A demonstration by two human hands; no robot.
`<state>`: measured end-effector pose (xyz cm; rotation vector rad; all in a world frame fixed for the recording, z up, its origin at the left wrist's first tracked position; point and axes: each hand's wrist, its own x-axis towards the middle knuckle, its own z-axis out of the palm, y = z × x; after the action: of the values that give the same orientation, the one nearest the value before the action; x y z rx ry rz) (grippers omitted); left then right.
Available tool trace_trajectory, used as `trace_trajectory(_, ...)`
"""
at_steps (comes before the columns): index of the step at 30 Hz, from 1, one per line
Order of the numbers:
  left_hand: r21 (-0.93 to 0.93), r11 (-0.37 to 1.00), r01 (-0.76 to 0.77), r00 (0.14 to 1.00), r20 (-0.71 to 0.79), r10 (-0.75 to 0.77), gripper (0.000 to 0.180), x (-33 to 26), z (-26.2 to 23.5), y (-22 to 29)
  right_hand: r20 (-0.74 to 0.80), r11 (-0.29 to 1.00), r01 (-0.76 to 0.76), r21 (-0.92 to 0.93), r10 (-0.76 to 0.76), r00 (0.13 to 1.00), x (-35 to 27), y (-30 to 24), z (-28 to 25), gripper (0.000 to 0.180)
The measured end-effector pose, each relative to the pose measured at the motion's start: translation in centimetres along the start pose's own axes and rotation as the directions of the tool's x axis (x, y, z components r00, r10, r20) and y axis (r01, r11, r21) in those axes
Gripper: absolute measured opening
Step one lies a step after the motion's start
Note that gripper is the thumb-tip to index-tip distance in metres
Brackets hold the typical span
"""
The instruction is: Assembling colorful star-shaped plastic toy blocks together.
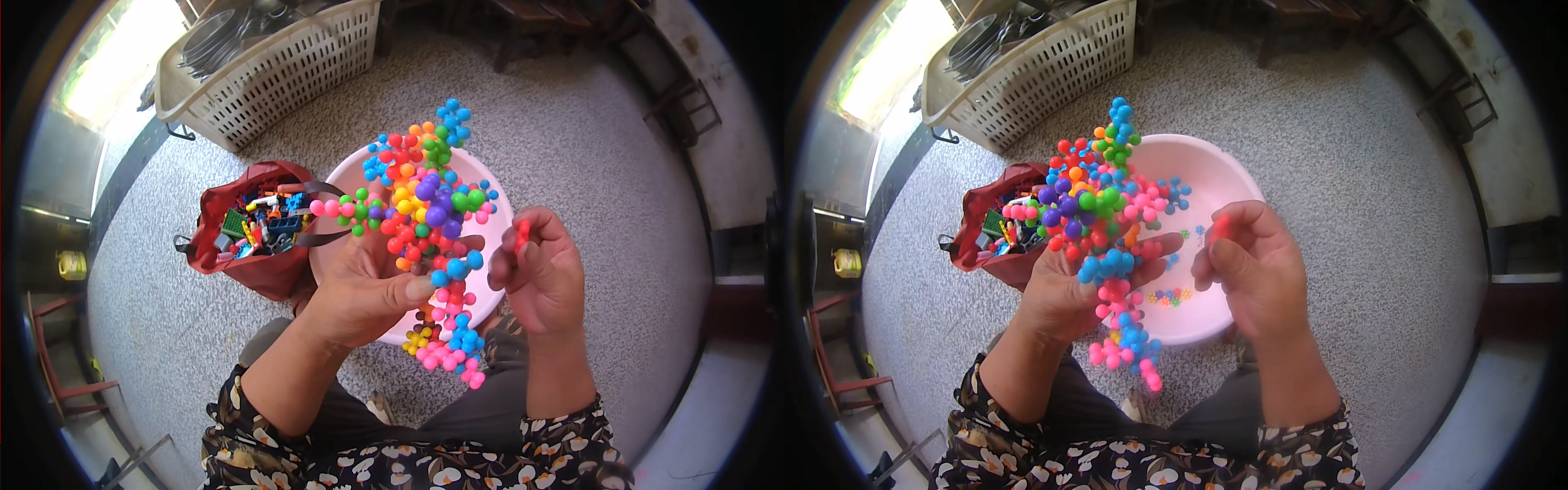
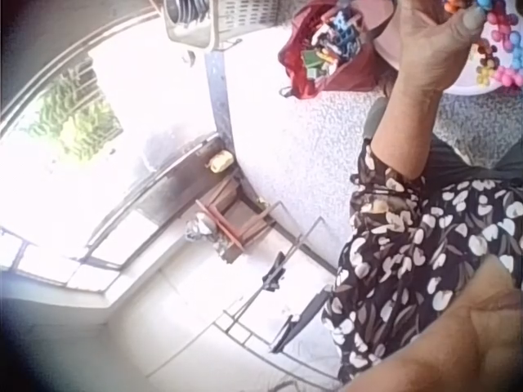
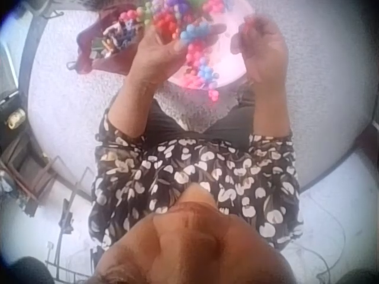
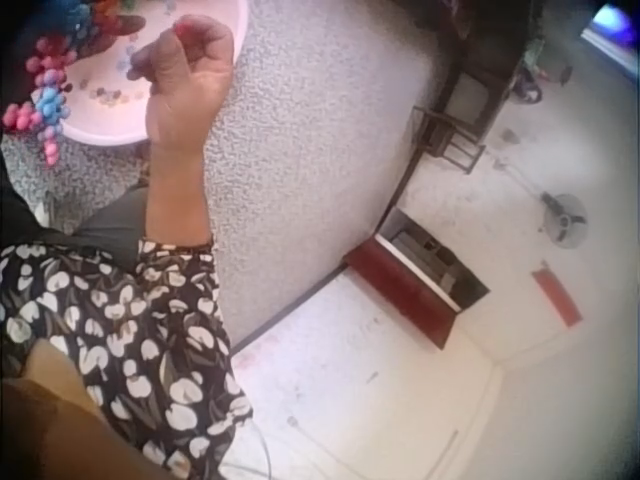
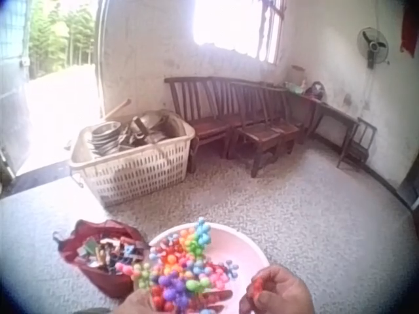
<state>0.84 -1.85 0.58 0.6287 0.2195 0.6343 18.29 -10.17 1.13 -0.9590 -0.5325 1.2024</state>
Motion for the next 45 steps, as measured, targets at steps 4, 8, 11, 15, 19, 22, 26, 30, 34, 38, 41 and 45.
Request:
trace_trajectory(4, 0.025, 1.000, -0.013, 0.998, -0.061, 0.015, 0.063, 0.0, -0.6, -0.4, 0.067, 0.998, 0.048, 0.046, -0.051, 0.996, -0.6, -0.6, 0.9, 0.030)
trace_trajectory(8, -0.046, 0.998, -0.052, 0.994, -0.099, 0.047, 0.054, 0.3, -0.5, -0.7, 0.004, 0.998, 0.049, 0.035, -0.049, 0.999, -1.7, -2.4, 2.6, 0.027)
trace_trajectory(11, -0.039, 0.995, -0.090, 0.971, -0.228, 0.078, 0.054, 0.3, -0.5, -0.2, 0.010, 0.985, 0.158, -0.064, -0.158, 0.987, -2.5, -2.5, 2.9, 0.026)
trace_trajectory(15, -0.015, 0.972, -0.234, 0.954, -0.196, 0.227, 0.054, 0.5, -0.4, -0.2, 0.039, 0.975, 0.206, -0.089, -0.203, 0.978, -4.3, -3.1, 4.9, 0.024)
trace_trajectory(19, 0.148, 0.967, -0.208, 0.950, -0.204, 0.236, 0.063, 0.7, -0.5, -0.7, 0.305, 0.813, 0.375, -0.445, -0.256, 0.917, -4.2, -2.8, 5.6, 0.026)
trace_trajectory(22, 0.155, 0.967, -0.201, 0.950, -0.211, 0.231, 0.060, 0.6, -0.5, -1.0, 0.266, 0.718, 0.360, -0.596, -0.247, 0.932, -4.5, -2.1, 5.5, 0.030)
trace_trajectory(26, 0.166, 0.978, -0.124, 0.940, -0.297, 0.170, 0.047, 0.7, 0.6, -1.0, 0.311, 0.459, 0.541, -0.705, -0.485, 0.817, -3.7, -2.5, 5.1, 0.032)
trace_trajectory(30, 0.217, 0.958, -0.188, 0.930, -0.275, 0.245, 0.052, 0.2, 0.0, -1.3, 0.469, 0.208, 0.591, -0.779, -0.433, 0.770, -2.9, -2.2, 4.7, 0.040)
trace_trajectory(34, 0.151, 0.983, -0.107, 0.960, -0.241, 0.141, 0.054, -0.2, -0.1, -0.8, 0.521, 0.113, 0.632, -0.767, -0.465, 0.715, -2.5, -2.3, 4.3, 0.040)
trace_trajectory(38, 0.047, 0.995, -0.086, 0.970, -0.223, 0.094, 0.050, 0.0, 0.3, -0.7, 0.501, 0.155, 0.640, -0.753, -0.495, 0.710, -2.1, -2.0, 4.3, 0.032)
trace_trajectory(41, 0.029, 0.999, -0.031, 0.967, -0.250, 0.037, 0.051, -0.1, 0.3, -0.7, 0.523, 0.151, 0.675, -0.722, -0.520, 0.676, -1.8, -1.5, 4.1, 0.031)
trace_trajectory(45, -0.027, 0.999, -0.032, 0.963, -0.268, 0.023, 0.053, -0.4, 0.4, -0.7, 0.500, 0.199, 0.675, -0.710, -0.533, 0.683, -1.5, -1.3, 4.2, 0.029)
